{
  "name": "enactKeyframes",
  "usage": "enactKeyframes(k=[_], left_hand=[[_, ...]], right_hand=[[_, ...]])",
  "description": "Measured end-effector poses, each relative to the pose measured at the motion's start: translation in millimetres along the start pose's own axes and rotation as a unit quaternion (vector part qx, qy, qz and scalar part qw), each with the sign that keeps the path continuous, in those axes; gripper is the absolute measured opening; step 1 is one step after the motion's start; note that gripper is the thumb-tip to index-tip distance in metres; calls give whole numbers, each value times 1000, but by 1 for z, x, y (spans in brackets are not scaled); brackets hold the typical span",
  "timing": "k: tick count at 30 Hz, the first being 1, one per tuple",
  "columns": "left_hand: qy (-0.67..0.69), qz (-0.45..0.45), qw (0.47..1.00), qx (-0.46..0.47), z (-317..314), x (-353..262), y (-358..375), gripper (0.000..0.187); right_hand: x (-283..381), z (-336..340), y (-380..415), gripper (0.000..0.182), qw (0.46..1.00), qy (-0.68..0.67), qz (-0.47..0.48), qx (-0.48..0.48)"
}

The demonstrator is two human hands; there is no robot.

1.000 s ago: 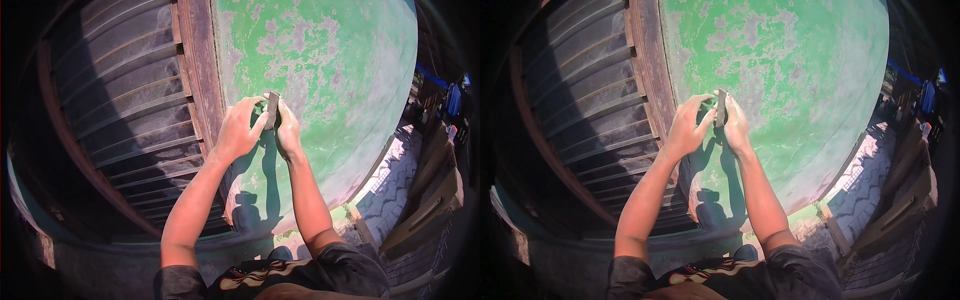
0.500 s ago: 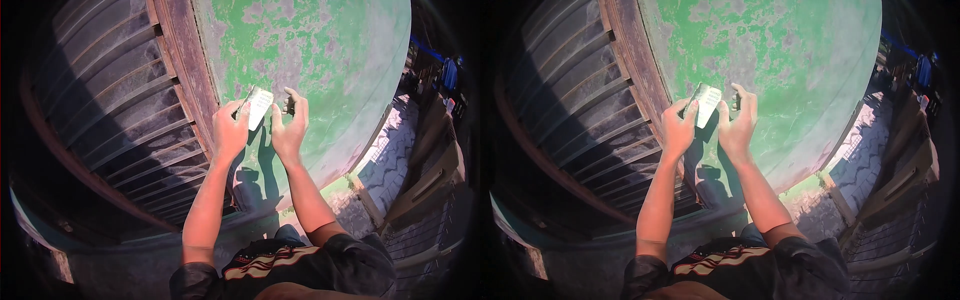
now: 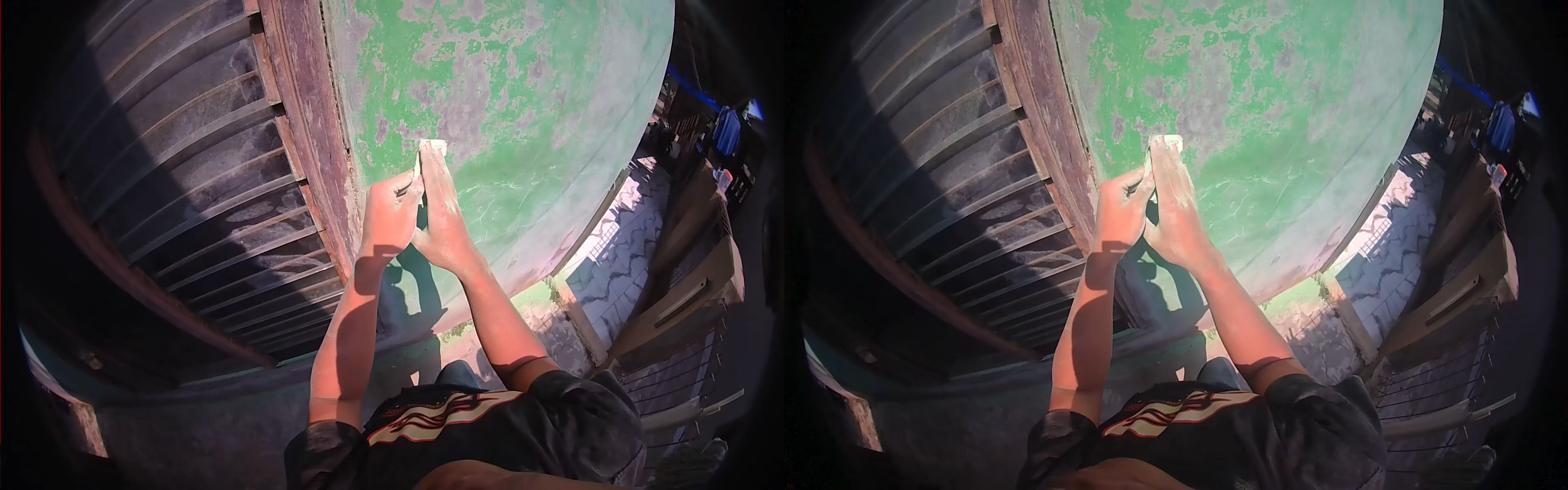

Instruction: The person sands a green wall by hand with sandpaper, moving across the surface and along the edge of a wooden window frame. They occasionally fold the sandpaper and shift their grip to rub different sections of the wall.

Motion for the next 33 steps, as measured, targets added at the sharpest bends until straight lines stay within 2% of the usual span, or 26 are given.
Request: enactKeyframes(k=[2, 5, 7, 9, 10, 11, 12, 14, 15, 16, 17, 19, 21, 23, 24, 26, 27, 29, 31, 33], left_hand=[[-48, 28, 995, 85, -7, 9, 7, 28], [-82, 12, 988, 133, -7, 4, 7, 29], [-134, 20, 979, 155, -5, -4, 5, 31], [-199, -67, 965, 157, -4, -20, -1, 32], [-238, -93, 955, 147, -1, -23, -8, 34], [-267, -193, 940, 85, 8, -34, -18, 37], [-292, -291, 911, 20, 18, -45, -26, 41], [-381, -361, 848, -71, 40, -66, -51, 54], [-386, -364, 844, -73, 43, -71, -63, 54], [-419, -384, 816, -102, 46, -79, -73, 58], [-449, -402, 788, -129, 47, -82, -81, 64], [-457, -399, 783, -138, 44, -65, -92, 68], [-503, -411, 738, -184, 37, -57, -95, 68], [-513, -417, 724, -196, 32, -57, -95, 68], [-519, -416, 719, -201, 34, -56, -95, 68], [-523, -424, 712, -198, 36, -52, -94, 67], [-520, -435, 715, -171, 32, -50, -93, 67], [-530, -429, 703, -200, 34, -50, -93, 67], [-524, -422, 713, -198, 30, -49, -93, 65], [-532, -432, 695, -218, 31, -50, -93, 65]], right_hand=[[-11, -1, 0, 96, 1000, 4, 10, 7], [-20, 0, 2, 91, 1000, 2, 8, 4], [-23, 1, 2, 80, 1000, 5, 18, -9], [-31, 5, -1, 76, 1000, 8, 19, -16], [-39, 4, -6, 70, 1000, 6, 13, -3], [-48, 4, -13, 65, 1000, 4, 8, 11], [-64, 13, -23, 57, 999, 3, -29, -22], [-86, 40, -53, 56, 990, 17, -33, -139], [-103, 52, -68, 56, 981, 39, -50, -185], [-115, 60, -80, 55, 969, 62, -68, -230], [-124, 51, -93, 55, 969, 59, -70, -231], [-136, 48, -109, 55, 941, 91, -95, -311], [-127, 13, -107, 62, 942, 129, -93, -295], [-84, -34, -89, 65, 956, 229, 68, -171], [-96, -30, -80, 65, 953, 233, 60, -183], [-93, -55, -30, 66, 921, 246, 300, -15], [-111, -42, -26, 66, 927, 255, 274, -24], [-169, 24, -66, 64, 948, 233, 89, -197], [-199, 58, -94, 64, 921, 182, -49, -342], [-174, 43, -103, 63, 915, 185, -65, -352]])
Point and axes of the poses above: each hand's wrist, its own y-axis away from the middle knuckle, its own z-axis out of the back of the hand, x = y × z, the point moved 9 cm from there along -y, towards the middle knuckle, and after that the axes turned 15 degrees about -x, right-handed, at the moved point
